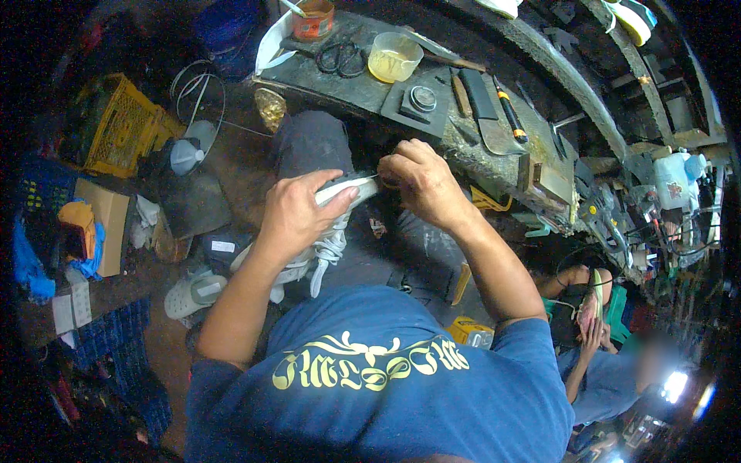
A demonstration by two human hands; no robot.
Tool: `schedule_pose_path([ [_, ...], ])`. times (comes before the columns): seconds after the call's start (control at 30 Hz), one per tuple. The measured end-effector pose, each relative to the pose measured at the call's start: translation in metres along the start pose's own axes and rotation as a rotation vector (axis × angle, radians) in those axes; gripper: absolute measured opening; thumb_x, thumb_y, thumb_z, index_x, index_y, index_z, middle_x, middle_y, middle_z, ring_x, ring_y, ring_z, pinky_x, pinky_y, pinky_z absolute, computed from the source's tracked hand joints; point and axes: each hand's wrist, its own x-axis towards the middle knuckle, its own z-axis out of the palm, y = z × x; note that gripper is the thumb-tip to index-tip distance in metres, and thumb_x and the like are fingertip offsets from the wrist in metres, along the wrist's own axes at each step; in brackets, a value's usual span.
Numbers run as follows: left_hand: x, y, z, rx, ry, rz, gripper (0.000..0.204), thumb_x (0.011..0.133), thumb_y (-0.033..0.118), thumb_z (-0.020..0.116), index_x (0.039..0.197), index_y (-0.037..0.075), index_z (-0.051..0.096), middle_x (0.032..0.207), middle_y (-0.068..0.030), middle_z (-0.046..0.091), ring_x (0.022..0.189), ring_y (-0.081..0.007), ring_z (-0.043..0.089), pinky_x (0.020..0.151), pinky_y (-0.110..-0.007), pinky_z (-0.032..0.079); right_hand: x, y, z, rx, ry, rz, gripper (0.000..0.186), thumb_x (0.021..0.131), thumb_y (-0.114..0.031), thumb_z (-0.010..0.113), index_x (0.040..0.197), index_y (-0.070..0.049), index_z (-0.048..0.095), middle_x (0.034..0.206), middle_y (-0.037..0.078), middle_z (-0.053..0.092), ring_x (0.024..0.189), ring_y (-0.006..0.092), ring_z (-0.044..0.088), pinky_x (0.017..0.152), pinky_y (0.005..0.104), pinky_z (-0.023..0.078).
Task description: The person holds a white sneaker and uses a small white tool to scrape and clean the upper mesh and side panels. They repeatedly dip the tool into a small container of liquid and continue cleaning the shoe surface. The person places the shoe on a shelf and then handles a small plastic bag and a blue cloth.
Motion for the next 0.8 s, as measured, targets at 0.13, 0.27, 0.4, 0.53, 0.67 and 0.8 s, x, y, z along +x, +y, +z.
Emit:
schedule_pose_path([
  [0.13, -0.001, 0.000, 0.000, 0.003, -0.009, 0.004, 0.044, 0.088, 0.040, 0.078, 0.110, 0.002, 0.077, 0.098, -0.0236, 0.075, 0.091, -0.0391, 0.075, 0.083, -0.044, 0.059, 0.006, -0.008, -0.005, -0.051, -0.013, -0.006, 0.037, 0.069, 0.005, 0.069, 0.104, -0.005, 0.066, 0.093, 0.012, 0.058, 0.092, 0.0358, 0.057, 0.080, 0.0450, 0.050],
  [0.27, -0.002, 0.000, 0.004, 0.066, 0.007, 0.018, 0.043, 0.087, 0.041, 0.078, 0.109, 0.004, 0.077, 0.097, -0.0235, 0.075, 0.089, -0.0397, 0.074, 0.081, -0.046, 0.059, 0.011, -0.024, -0.015, -0.188, -0.129, 0.025, 0.032, 0.069, 0.002, 0.070, 0.100, -0.002, 0.064, 0.096, 0.013, 0.057, 0.094, 0.0351, 0.057, 0.083, 0.0419, 0.049],
  [0.4, -0.003, 0.003, 0.009, 0.120, 0.019, 0.061, 0.040, 0.087, 0.040, 0.077, 0.109, 0.006, 0.077, 0.096, -0.0223, 0.075, 0.088, -0.0405, 0.074, 0.080, -0.048, 0.058, 0.018, -0.044, -0.018, -0.350, -0.163, -0.049, 0.026, 0.072, -0.003, 0.070, 0.097, -0.003, 0.062, 0.098, 0.012, 0.056, 0.094, 0.0315, 0.056, 0.086, 0.0383, 0.047],
  [0.53, -0.004, 0.009, 0.009, 0.188, 0.013, 0.066, 0.039, 0.088, 0.038, 0.075, 0.112, 0.008, 0.076, 0.095, -0.0216, 0.075, 0.088, -0.0410, 0.073, 0.079, -0.050, 0.058, 0.030, -0.055, -0.013, -0.433, -0.176, -0.133, 0.020, 0.078, -0.011, 0.068, 0.096, -0.005, 0.063, 0.095, 0.010, 0.056, 0.092, 0.0271, 0.056, 0.084, 0.0373, 0.048],
  [0.67, -0.004, 0.012, 0.008, 0.292, -0.074, 0.003, 0.039, 0.089, 0.037, 0.074, 0.114, 0.008, 0.075, 0.096, -0.0219, 0.075, 0.089, -0.0415, 0.073, 0.080, -0.050, 0.057, 0.035, -0.059, -0.010, -0.406, -0.155, -0.204, 0.020, 0.078, -0.013, 0.069, 0.096, -0.005, 0.063, 0.093, 0.010, 0.057, 0.090, 0.0268, 0.057, 0.084, 0.0369, 0.048],
  [0.8, -0.004, 0.005, 0.007, 0.175, 0.010, 0.028, 0.041, 0.087, 0.040, 0.076, 0.112, 0.007, 0.076, 0.096, -0.0226, 0.075, 0.090, -0.0423, 0.072, 0.081, -0.050, 0.058, 0.034, -0.045, -0.014, -0.216, -0.102, -0.250, 0.020, 0.078, -0.006, 0.070, 0.097, -0.004, 0.065, 0.094, 0.011, 0.059, 0.092, 0.0295, 0.059, 0.083, 0.0399, 0.050],
])
